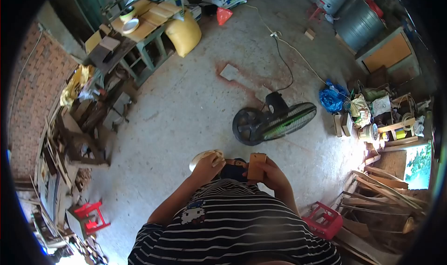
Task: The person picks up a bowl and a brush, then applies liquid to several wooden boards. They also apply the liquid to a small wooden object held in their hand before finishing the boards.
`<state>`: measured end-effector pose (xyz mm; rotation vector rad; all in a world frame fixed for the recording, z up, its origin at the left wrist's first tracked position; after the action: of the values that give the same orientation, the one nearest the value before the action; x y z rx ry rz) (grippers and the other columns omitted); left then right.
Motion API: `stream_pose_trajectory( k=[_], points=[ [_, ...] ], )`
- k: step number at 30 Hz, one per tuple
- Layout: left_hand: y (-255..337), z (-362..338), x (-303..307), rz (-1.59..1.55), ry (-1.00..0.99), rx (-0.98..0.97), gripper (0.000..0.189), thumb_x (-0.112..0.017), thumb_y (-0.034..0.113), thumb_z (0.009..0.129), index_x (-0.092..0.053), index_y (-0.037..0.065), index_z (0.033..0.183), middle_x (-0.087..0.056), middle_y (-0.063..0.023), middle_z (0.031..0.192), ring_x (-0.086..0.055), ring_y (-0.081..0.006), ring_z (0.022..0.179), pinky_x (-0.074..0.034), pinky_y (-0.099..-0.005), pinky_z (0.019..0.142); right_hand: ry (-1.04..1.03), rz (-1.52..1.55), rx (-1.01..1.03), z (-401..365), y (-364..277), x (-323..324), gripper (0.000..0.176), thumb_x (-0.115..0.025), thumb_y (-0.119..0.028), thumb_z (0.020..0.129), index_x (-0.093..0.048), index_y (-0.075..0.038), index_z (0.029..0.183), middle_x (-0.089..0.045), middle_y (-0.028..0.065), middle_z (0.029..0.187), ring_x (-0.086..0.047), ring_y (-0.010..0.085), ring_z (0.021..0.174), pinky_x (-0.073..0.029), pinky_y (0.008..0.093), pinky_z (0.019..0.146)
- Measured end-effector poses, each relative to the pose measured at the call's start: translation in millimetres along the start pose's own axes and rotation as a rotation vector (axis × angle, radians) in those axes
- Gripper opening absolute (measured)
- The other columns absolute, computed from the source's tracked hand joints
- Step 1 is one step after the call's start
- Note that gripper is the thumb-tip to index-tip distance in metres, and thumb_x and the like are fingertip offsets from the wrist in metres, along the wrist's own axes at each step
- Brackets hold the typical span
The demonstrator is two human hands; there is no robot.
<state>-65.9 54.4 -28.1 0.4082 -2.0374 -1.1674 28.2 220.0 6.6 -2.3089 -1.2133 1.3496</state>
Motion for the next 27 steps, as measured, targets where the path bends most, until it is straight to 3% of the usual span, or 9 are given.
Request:
stream_pose_trajectory(
  k=[3,7,12,18,19,20,22,23,27],
  points=[
    [-19.2,44.1,33.7,-0.026,0.098,0.056,0.037,-0.062,0.037,0.082,-0.057,0.001,0.09,-0.061,-0.0196,0.089,-0.06,-0.0361,0.085,-0.047,-0.0401,0.075,0.081,-0.036,0.046,24.3,-32.5,0.0,0.044,-0.048,-0.011,0.092,-0.031,-0.012,0.132,-0.051,0.0244,0.12,-0.062,0.0364,0.095,-0.057,0.0464,0.069],
    [-76.7,110.2,64.2,0.027,0.212,0.127,0.034,-0.059,0.031,0.083,-0.057,-0.001,0.094,-0.062,-0.0221,0.092,-0.061,-0.0398,0.085,-0.048,-0.0439,0.075,0.264,-0.255,0.407,50.9,-116.3,16.7,0.067,-0.047,-0.005,0.09,-0.011,-0.029,0.141,-0.052,0.0203,0.117,-0.062,0.0333,0.093,-0.058,0.0416,0.069],
    [-168.3,167.6,99.3,0.082,0.3,0.374,0.037,-0.058,0.032,0.081,-0.059,-0.002,0.095,-0.063,-0.0274,0.094,-0.06,-0.0428,0.092,-0.049,-0.0467,0.078,0.47,-0.561,0.796,70.6,-275.1,18.8,0.062,-0.052,-0.009,0.09,-0.019,-0.017,0.142,-0.052,0.0154,0.117,-0.062,0.0271,0.092,-0.057,0.0358,0.066],
    [-267.5,221.8,164.8,0.124,0.417,0.624,0.05,-0.05,0.042,0.082,-0.059,-0.005,0.096,-0.061,-0.0311,0.096,-0.058,-0.0461,0.094,-0.047,-0.0494,0.081,0.772,-0.771,1.952,24.6,-508.0,-1.6,0.048,-0.057,0.003,0.085,-0.036,-0.005,0.127,-0.049,0.0135,0.12,-0.049,0.0216,0.11,-0.045,0.036,0.091],
    [-276.7,225.6,171.8,0.11,0.429,0.63,0.051,-0.05,0.043,0.082,-0.059,-0.005,0.097,-0.06,-0.0316,0.097,-0.058,-0.0462,0.095,-0.047,-0.0492,0.08,0.96,-1.237,2.281,1.7,-522.4,-69.8,0.037,-0.058,-0.013,0.089,-0.043,-0.002,0.12,-0.049,0.0133,0.118,-0.049,0.0229,0.109,-0.045,0.036,0.092],
    [-279.5,226.4,178.4,0.104,0.424,0.639,0.051,-0.05,0.043,0.082,-0.059,-0.005,0.097,-0.06,-0.0316,0.097,-0.058,-0.0462,0.095,-0.047,-0.0492,0.08,1.327,-1.904,1.875,-6.7,-553.3,-98.4,0.042,-0.05,-0.034,0.093,-0.044,-0.001,0.118,-0.052,0.0147,0.113,-0.054,0.0257,0.101,-0.045,0.0369,0.092],
    [-285.8,233.2,196.4,0.043,0.465,0.751,0.049,-0.05,0.041,0.082,-0.057,-0.005,0.096,-0.06,-0.0315,0.098,-0.058,-0.0462,0.095,-0.047,-0.0491,0.08,0.59,-1.33,2.76,-42.0,-577.4,-175.9,0.041,-0.042,-0.04,0.094,-0.06,-0.004,0.099,-0.062,0.0128,0.09,-0.061,0.0309,0.083,-0.048,0.0431,0.081],
    [-283.5,242.5,202.0,0.034,0.465,0.745,0.049,-0.05,0.041,0.082,-0.057,-0.005,0.096,-0.06,-0.0315,0.098,-0.058,-0.0462,0.095,-0.047,-0.0491,0.08,-0.208,-1.247,2.875,-60.3,-585.1,-216.6,0.055,-0.051,-0.008,0.093,-0.026,-0.038,0.131,-0.053,0.0169,0.12,-0.061,0.0437,0.097,-0.059,0.0531,0.067],
    [-302.9,283.2,215.6,0.053,0.404,0.806,0.046,-0.051,0.037,0.08,-0.058,-0.005,0.096,-0.061,-0.031,0.098,-0.058,-0.0453,0.096,-0.046,-0.0487,0.081,-0.101,-1.436,3.481,-60.2,-578.4,-321.0,0.052,-0.045,-0.006,0.092,-0.016,-0.025,0.13,-0.041,0.0155,0.117,-0.061,0.0317,0.096,-0.06,0.0475,0.071]
  ],
)
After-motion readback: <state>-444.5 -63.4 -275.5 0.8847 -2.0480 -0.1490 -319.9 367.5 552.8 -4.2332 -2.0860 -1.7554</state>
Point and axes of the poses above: each hand's wrist, its own z-axis towards the middle knuckle, its own x-axis out of the back of the hand, y = z × x, the point moved 9 cm from there along z, towards the middle knuckle
